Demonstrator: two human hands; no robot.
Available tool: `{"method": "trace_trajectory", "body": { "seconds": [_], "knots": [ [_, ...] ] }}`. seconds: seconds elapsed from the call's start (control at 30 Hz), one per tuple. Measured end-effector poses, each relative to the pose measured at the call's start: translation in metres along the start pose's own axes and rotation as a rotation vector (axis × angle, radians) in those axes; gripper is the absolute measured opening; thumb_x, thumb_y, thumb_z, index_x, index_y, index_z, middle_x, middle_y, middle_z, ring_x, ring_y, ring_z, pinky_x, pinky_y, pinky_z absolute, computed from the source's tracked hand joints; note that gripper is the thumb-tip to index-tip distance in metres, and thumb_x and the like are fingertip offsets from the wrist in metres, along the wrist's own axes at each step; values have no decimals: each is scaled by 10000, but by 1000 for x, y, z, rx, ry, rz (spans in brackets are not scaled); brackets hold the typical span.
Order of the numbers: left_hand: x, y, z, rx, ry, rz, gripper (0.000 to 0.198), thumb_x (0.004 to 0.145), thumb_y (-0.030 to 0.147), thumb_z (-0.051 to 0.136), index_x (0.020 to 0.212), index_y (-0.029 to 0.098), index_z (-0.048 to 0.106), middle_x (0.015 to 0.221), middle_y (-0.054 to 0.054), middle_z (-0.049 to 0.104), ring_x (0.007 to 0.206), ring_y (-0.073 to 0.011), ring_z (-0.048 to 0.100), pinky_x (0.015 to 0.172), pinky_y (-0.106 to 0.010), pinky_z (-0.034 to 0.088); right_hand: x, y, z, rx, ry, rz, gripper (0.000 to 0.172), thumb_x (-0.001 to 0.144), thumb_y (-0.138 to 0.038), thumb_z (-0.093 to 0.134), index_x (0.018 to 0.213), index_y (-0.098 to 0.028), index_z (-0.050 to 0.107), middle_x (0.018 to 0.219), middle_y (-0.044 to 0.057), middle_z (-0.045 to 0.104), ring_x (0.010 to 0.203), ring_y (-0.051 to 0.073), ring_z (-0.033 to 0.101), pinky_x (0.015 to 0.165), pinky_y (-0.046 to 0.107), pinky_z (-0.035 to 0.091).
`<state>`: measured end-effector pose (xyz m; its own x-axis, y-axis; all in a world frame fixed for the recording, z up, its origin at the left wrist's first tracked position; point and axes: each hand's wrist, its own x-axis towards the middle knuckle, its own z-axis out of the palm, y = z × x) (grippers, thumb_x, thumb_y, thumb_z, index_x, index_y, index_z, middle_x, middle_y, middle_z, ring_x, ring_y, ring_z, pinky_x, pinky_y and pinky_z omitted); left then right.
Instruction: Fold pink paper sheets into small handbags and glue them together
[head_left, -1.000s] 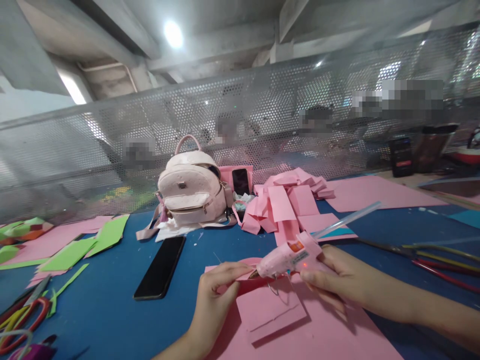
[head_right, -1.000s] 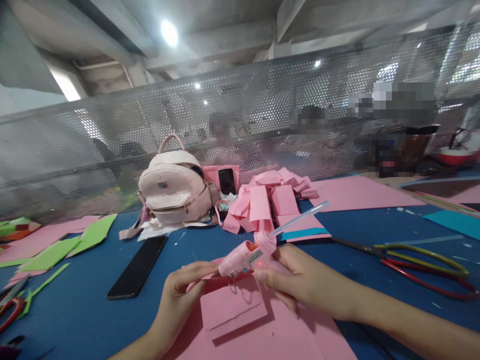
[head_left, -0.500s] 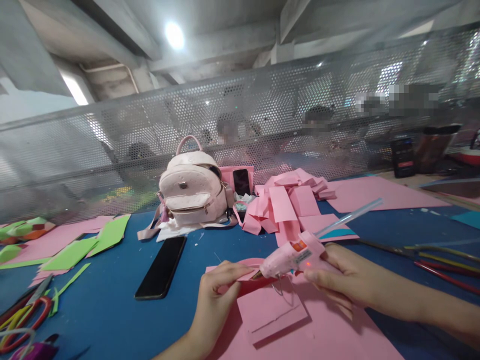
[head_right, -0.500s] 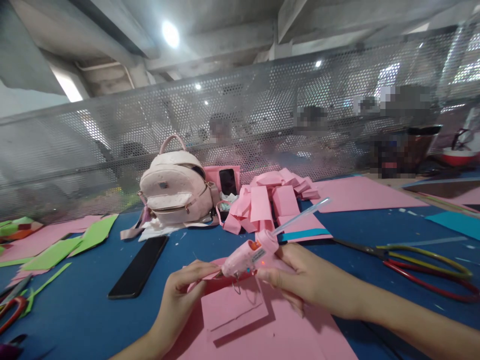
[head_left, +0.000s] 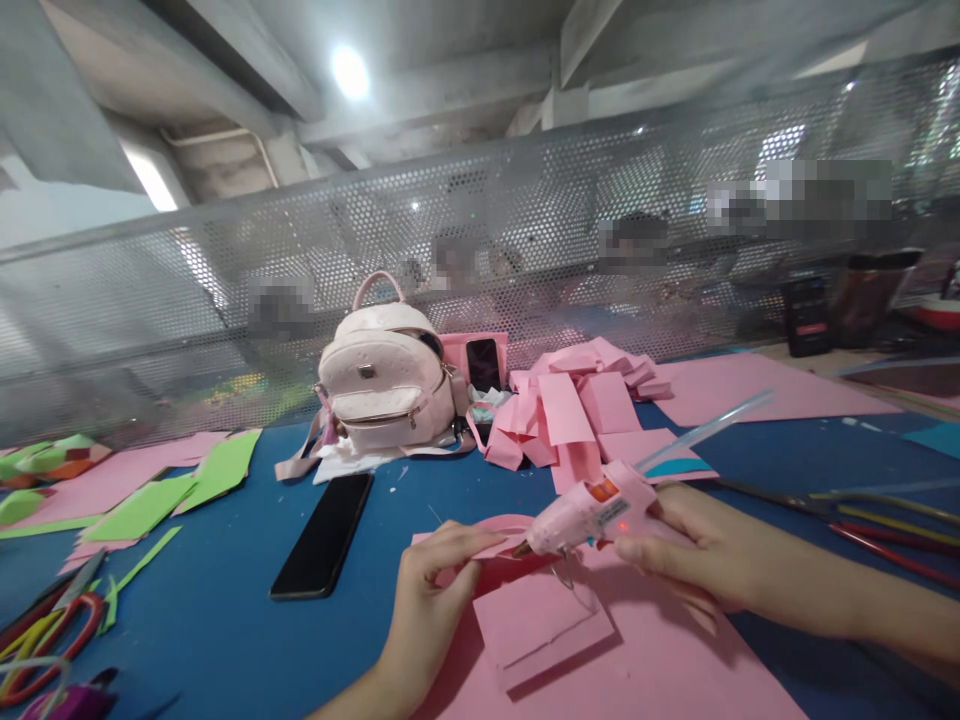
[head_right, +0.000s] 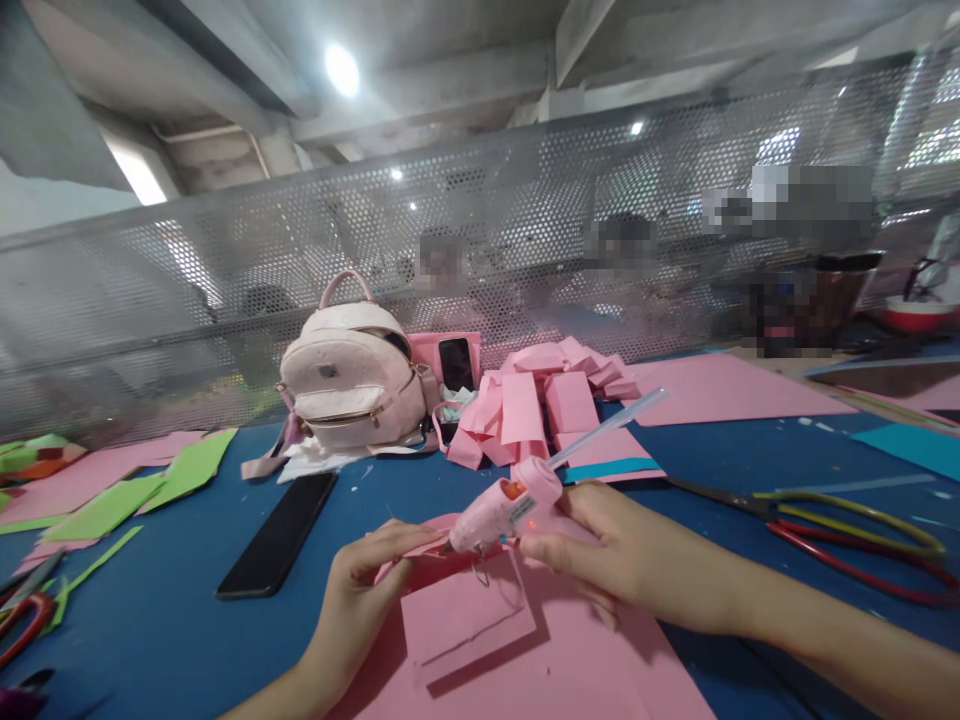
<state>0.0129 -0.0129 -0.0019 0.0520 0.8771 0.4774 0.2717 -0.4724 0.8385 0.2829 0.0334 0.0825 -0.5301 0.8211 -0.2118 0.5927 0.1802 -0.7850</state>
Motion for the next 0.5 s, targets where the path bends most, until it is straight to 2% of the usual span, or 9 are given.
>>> {"method": "trace_trajectory", "body": {
  "seconds": [0.37, 0.5],
  "knots": [
    [0, -4, -1, -5, 23, -21, 272, 895, 117, 578, 931, 277, 796, 962, -22, 787, 898, -193, 694, 865, -289, 473, 2, 0, 0, -43, 50, 13, 541, 785, -738, 554, 654, -228, 432, 478, -30, 528, 475, 145, 504, 482, 266, 318],
    [0, -4, -1, -13, 24, -34, 243, 906, 150, 587, 926, 268, 798, 952, -33, 784, 892, -199, 687, 858, -292, 476, 2, 3, -1, -50, 44, 2, 498, 789, -697, 589, 693, -224, 467, 497, -32, 546, 481, 147, 507, 477, 265, 317]
  ]
}}
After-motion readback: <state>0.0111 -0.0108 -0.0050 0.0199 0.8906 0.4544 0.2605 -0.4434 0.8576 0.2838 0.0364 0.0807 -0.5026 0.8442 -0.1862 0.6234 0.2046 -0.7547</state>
